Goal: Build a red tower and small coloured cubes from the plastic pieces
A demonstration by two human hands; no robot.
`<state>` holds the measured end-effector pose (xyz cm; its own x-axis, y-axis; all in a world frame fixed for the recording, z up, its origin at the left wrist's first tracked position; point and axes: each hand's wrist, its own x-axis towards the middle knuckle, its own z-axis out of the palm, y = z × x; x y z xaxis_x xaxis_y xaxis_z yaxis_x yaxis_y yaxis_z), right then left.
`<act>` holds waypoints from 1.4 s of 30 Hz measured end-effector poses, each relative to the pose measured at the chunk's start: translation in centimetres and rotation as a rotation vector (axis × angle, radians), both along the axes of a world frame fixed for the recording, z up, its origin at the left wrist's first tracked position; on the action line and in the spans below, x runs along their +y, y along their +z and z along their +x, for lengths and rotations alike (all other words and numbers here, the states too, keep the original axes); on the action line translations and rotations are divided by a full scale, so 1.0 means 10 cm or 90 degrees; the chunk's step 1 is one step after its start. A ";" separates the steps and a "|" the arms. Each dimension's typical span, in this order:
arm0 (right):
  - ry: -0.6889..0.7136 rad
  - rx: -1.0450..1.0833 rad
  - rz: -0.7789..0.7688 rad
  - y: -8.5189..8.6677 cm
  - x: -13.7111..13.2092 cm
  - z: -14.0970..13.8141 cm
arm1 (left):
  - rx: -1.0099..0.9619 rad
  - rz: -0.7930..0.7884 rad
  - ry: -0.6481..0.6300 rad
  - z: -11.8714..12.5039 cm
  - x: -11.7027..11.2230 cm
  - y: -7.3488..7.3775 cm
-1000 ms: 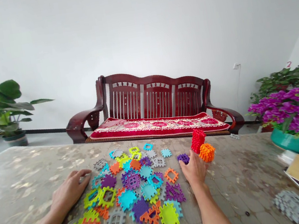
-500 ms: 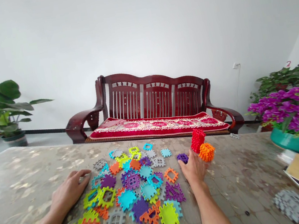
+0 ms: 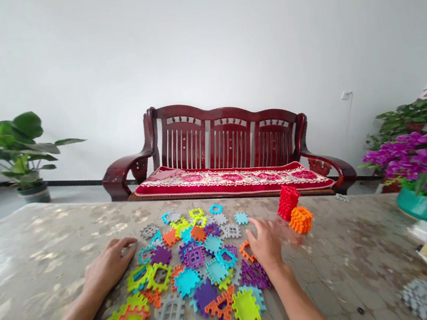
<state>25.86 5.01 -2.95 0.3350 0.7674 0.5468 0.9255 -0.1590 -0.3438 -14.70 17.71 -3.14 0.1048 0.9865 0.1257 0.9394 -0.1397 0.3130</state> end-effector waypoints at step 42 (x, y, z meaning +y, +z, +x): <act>0.056 0.373 0.022 0.12 0.46 -0.23 | -0.025 0.007 0.011 0.03 -0.06 0.06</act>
<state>23.56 9.57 -1.77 0.5244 0.7911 0.3149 0.5895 -0.0705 -0.8047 -14.43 17.12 -2.52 0.0832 0.9866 0.1403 0.9289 -0.1277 0.3476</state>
